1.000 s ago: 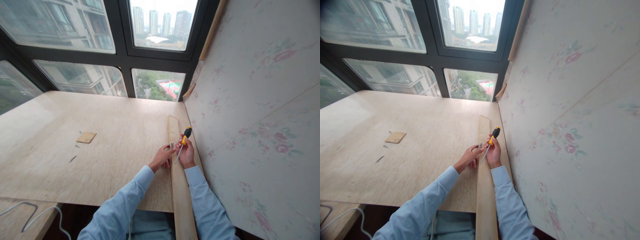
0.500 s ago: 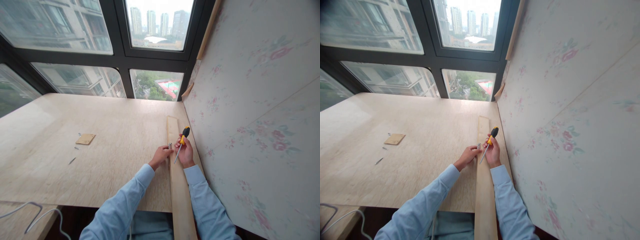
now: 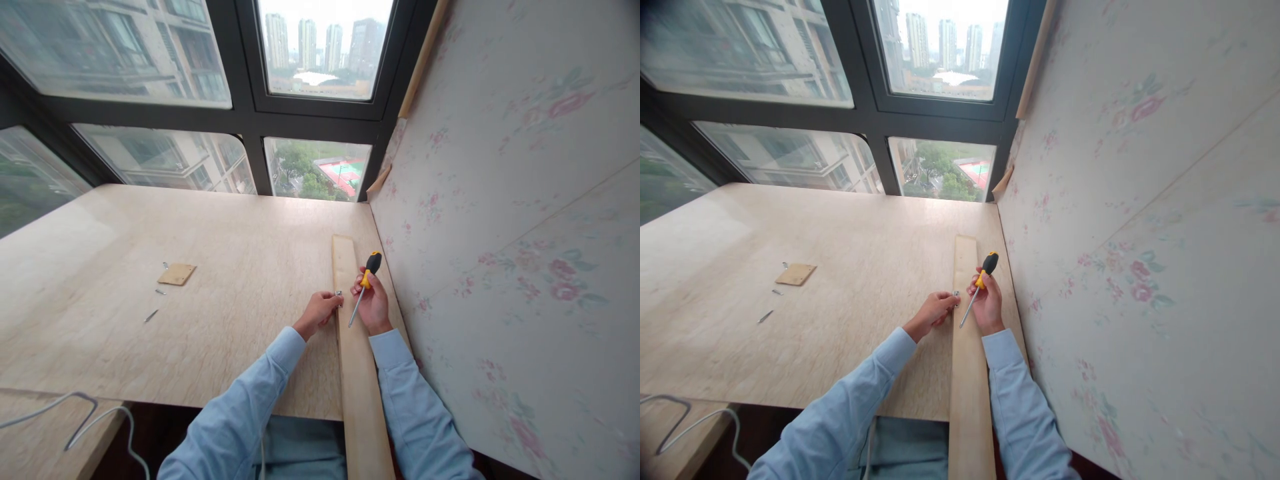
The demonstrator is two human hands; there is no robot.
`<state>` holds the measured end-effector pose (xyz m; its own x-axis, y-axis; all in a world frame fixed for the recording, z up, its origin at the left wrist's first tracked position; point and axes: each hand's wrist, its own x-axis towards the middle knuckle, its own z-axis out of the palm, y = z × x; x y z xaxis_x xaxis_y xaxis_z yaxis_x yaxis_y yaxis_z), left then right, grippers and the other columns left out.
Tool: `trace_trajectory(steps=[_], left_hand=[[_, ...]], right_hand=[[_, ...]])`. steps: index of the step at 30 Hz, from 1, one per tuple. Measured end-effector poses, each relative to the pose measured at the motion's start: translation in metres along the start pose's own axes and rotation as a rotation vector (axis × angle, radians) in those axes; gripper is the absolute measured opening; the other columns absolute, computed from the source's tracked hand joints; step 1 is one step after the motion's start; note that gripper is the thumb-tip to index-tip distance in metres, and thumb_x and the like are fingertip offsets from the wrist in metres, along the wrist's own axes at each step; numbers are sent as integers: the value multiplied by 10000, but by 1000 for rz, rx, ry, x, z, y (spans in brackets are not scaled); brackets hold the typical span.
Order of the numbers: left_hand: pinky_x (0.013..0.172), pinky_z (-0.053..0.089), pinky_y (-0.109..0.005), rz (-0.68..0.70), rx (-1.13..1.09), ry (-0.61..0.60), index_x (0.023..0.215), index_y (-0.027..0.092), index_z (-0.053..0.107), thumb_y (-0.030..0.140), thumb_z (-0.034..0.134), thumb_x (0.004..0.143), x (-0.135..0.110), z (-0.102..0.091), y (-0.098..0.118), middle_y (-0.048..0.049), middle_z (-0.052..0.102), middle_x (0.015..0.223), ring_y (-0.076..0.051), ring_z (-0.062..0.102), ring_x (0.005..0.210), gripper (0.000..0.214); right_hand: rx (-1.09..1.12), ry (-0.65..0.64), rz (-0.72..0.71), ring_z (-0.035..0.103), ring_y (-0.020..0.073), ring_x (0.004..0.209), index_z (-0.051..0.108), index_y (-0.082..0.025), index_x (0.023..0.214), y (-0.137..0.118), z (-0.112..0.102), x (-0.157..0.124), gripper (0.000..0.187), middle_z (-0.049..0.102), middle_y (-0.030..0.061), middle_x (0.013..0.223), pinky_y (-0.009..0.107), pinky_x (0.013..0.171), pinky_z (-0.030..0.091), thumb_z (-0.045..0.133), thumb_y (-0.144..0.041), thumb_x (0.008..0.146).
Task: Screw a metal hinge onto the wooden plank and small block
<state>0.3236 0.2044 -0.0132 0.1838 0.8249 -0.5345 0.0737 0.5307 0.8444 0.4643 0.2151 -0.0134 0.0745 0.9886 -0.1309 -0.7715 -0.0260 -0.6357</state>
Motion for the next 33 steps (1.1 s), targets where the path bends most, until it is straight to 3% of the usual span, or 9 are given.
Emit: trace_trajectory(steps=[8,13,19,27,33], left_hand=[[324,141,-192,-1,-2,10,736,132,562,317,629,811,-15,-9,-7,66,437,487,-28,276,303,211],[325,140,-187,9,-11,8,716,128,563,323,632,817,-17,-12,-11,77,398,458,-29,277,299,230],[323,146,-189,8,-26,8,712,117,574,231,574,840,-15,-12,-12,66,407,474,-30,278,303,172],[330,161,-181,12,-29,2,706,124,559,231,578,839,-17,-12,-10,71,392,446,-32,279,301,171],[335,164,-181,32,-21,2,717,121,576,245,590,830,-19,-13,-10,71,385,430,-35,278,312,169]], right_hand=[[-142,-32,-97,505,76,561,657,-186,987,2,5,-5,282,597,-19,736,223,539,433,727,-351,769],[-282,-12,-319,573,111,663,639,-203,1047,-4,14,-16,308,642,4,807,264,629,484,721,-361,795],[-435,-60,-558,660,192,837,650,-219,1088,-17,18,-26,298,698,43,941,415,811,537,688,-368,833],[-615,-235,-524,695,223,931,671,-228,1128,-12,16,-31,272,728,46,995,444,891,555,668,-301,866],[-666,-211,-483,690,235,960,677,-236,1129,-11,17,-32,292,725,47,1014,448,922,545,673,-348,860]])
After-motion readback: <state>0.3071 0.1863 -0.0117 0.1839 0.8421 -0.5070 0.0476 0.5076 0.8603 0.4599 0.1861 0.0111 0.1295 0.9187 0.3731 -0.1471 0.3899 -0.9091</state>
